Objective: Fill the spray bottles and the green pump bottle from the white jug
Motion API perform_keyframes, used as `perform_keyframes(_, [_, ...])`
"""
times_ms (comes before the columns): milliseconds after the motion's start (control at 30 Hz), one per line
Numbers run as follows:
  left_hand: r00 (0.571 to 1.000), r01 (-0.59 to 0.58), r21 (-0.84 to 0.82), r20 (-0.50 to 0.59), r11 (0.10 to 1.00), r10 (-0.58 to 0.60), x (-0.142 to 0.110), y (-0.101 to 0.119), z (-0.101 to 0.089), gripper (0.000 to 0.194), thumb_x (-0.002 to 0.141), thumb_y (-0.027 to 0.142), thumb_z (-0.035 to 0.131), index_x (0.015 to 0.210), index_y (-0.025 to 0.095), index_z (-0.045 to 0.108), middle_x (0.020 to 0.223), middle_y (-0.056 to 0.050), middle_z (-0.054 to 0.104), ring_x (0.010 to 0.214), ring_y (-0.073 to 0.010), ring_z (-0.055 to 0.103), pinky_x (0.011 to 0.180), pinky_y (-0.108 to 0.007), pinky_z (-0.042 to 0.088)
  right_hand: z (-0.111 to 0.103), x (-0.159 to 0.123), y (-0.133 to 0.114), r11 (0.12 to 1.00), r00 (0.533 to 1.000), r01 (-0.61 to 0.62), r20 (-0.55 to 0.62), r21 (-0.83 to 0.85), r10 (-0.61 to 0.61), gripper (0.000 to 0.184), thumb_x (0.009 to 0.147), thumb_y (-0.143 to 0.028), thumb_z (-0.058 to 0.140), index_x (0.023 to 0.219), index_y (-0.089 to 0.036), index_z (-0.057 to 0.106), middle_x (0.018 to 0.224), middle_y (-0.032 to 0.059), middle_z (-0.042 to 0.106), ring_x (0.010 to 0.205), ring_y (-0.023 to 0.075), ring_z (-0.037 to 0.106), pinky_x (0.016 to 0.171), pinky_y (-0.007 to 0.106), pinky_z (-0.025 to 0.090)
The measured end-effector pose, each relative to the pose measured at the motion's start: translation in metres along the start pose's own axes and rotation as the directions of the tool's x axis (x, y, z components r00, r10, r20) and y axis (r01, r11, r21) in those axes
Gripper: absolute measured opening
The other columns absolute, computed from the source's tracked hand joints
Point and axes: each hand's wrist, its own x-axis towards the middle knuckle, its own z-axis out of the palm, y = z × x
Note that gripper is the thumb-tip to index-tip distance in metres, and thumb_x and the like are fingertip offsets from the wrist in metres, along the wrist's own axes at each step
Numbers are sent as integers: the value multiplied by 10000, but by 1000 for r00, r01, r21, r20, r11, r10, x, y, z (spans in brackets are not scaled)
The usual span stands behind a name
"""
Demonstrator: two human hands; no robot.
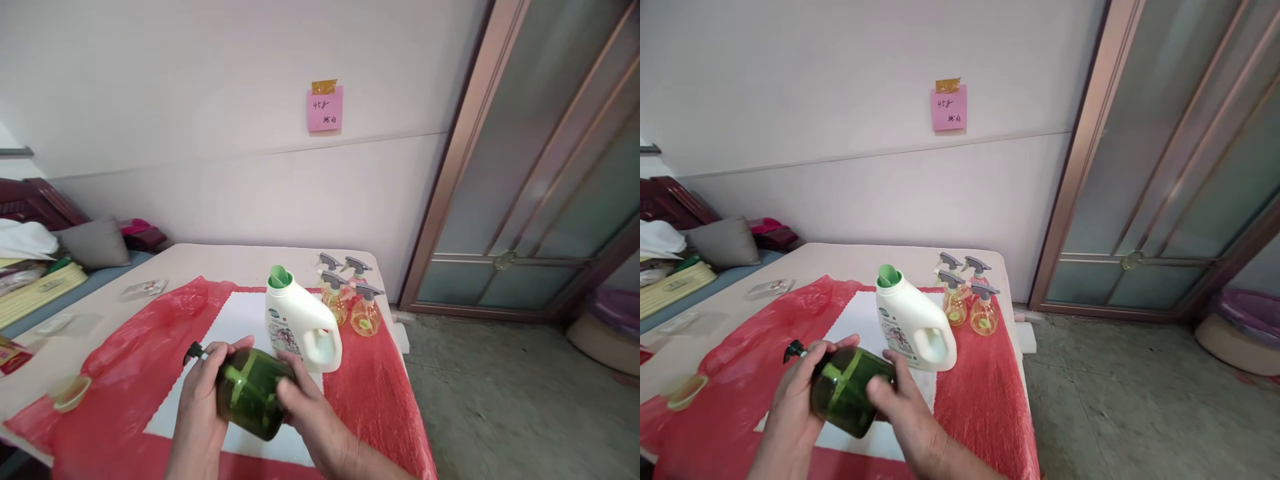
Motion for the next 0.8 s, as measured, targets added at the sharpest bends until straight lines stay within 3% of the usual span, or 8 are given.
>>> perform_keyframes(133, [999,45,-33,-10,998,-46,2,2,-1,356,593,411,798,731,181,563,989,-115,746,815,-287,692,679,-415,564,3,-3,-8,943,989,125,-38,-308,-143,1053,438,-406,902,1353,-233,411,1278,99,577,1041,251,604,860,377,499])
perform_keyframes(233, [997,23,3,68,1000,-23,-1,3,-3,364,597,413,808,727,182,559,1006,-112,744,851,-282,686,670,-381,562,-3,7,4,980,972,-200,129,3,198,926,577,-851,581,1214,-180,535,964,92,679,711,209,671,574,290,494])
perform_keyframes(333, [994,-8,67,105,998,1,-1,3,-6,352,616,401,812,732,180,563,1032,-106,740,888,-272,679,692,-355,557,-10,18,19,813,793,-563,375,149,480,1157,594,-977,28,1049,-95,622,701,95,649,506,171,633,464,240,433])
perform_keyframes(367, [996,-2,80,84,997,-5,-1,2,-6,356,613,402,814,731,181,561,1027,-105,741,876,-270,678,682,-354,557,-11,19,21,805,784,-578,362,132,504,1158,609,-964,-7,1021,-88,629,698,102,648,518,175,640,473,244,440])
perform_keyframes(500, [1000,14,61,9,998,-15,3,0,-6,357,624,420,804,760,191,565,1025,-99,742,882,-268,674,673,-358,558,-8,9,9,982,987,-159,0,-100,159,777,769,-831,407,1170,-183,560,1073,114,665,922,234,666,710,340,518])
perform_keyframes(567, [1000,0,46,3,999,0,2,0,-4,351,636,422,798,777,194,571,1016,-100,743,941,-281,668,701,-368,561,-4,1,-3,950,997,51,-43,-307,-68,787,698,-667,698,1305,-222,467,1244,100,601,1134,256,573,909,392,471])
perform_keyframes(700, [999,4,64,40,998,-6,-5,3,-1,336,673,434,779,779,199,563,1033,-92,741,927,-276,671,690,-371,563,-3,-4,-13,838,993,90,-14,-538,-116,986,467,-464,900,1312,-194,468,1169,96,615,1068,292,576,926,430,448])
perform_keyframes(800, [994,39,115,101,993,-50,-10,6,-1,332,675,426,784,775,190,572,1053,-89,737,802,-254,683,657,-364,560,-5,2,-6,968,997,-46,48,-248,59,713,614,-639,739,1115,-154,590,884,57,639,736,207,615,646,350,498])
